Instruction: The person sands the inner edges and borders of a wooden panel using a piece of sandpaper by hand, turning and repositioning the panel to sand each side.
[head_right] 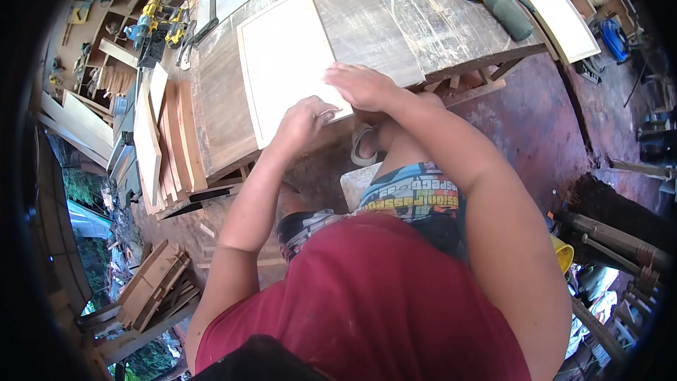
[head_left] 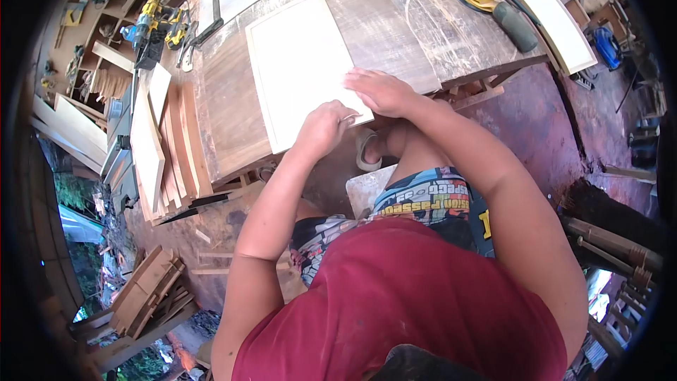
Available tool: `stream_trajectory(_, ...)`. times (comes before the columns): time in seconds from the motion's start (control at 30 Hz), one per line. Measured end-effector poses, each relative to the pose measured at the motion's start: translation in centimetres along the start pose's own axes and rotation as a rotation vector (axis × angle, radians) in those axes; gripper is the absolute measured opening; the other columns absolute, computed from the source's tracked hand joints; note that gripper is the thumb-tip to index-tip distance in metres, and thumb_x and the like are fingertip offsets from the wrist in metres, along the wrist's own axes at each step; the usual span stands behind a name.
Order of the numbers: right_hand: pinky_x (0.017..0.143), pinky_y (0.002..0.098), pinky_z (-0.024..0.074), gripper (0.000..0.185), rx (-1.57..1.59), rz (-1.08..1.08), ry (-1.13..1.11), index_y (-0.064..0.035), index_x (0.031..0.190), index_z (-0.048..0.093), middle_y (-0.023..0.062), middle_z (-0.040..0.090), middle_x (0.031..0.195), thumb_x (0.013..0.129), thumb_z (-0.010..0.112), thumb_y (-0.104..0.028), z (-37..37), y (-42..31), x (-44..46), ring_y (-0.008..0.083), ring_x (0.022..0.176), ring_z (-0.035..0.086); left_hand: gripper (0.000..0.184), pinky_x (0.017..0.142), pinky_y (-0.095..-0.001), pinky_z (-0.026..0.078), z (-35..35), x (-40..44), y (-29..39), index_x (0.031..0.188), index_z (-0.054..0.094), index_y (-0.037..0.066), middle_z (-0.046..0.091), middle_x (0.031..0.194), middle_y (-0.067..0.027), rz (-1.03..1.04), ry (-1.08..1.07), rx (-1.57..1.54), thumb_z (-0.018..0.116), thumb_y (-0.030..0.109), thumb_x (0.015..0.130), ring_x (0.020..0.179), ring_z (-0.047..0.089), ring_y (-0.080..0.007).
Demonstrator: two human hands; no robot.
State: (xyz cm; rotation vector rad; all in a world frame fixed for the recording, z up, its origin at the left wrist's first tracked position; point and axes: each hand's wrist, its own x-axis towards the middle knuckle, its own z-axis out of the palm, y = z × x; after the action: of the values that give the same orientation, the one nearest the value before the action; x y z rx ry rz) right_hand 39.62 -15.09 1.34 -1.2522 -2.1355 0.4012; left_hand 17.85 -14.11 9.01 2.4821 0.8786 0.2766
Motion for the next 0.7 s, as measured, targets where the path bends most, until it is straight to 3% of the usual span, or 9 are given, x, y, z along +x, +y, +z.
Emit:
stream_trajectory(0.3, 0.116, 0.0435, 0.0342, 0.039, -0.15, 0.028, 0.055, -0.0107, 0.132, 0.059, 0.0087, 0.053, 0.145, 0.094, 0.057, -0.019, 0.7, -0.7, 0.0, 0.0282, 0.139, 0.043, 0.014, 0.083, -0.0444, 0.051, -1.1, -1.4, -1.8, 0.099, 0.074, 0.007, 0.068, 0.096, -0.0165, -0.026, -0.017, 0.069, 0.065, 0.01, 0.088, 0.094, 0.064, -0.0367)
stream_trajectory(0.5, 0.117, 0.0429, 0.0344, 0.039, -0.176, 0.016, 0.05, -0.011, 0.132, 0.06, 0.0083, 0.054, 0.144, 0.094, 0.057, -0.018, 0.2, -1.1, 0.0, 0.0273, 0.139, 0.044, 0.013, 0.083, -0.045, 0.051, -1.0, -2.6, -3.0, 0.096, 0.073, 0.007, 0.068, 0.096, -0.0151, -0.061, 0.006, 0.109, 0.064, 0.01, 0.088, 0.094, 0.064, -0.0359)
stream_trajectory(0.7, 0.116, 0.0432, 0.0346, 0.04, -0.177, 0.017, 0.06, -0.0096, 0.132, 0.06, 0.0094, 0.055, 0.143, 0.093, 0.057, -0.018, 0.4, -0.9, -0.1, 0.0272, 0.139, 0.044, 0.016, 0.083, -0.0432, 0.051, 1.7, -0.2, 0.2, 0.098, 0.072, 0.007, 0.068, 0.097, -0.0123, -0.031, 0.069, 0.127, 0.063, 0.008, 0.086, 0.094, 0.064, -0.0337)
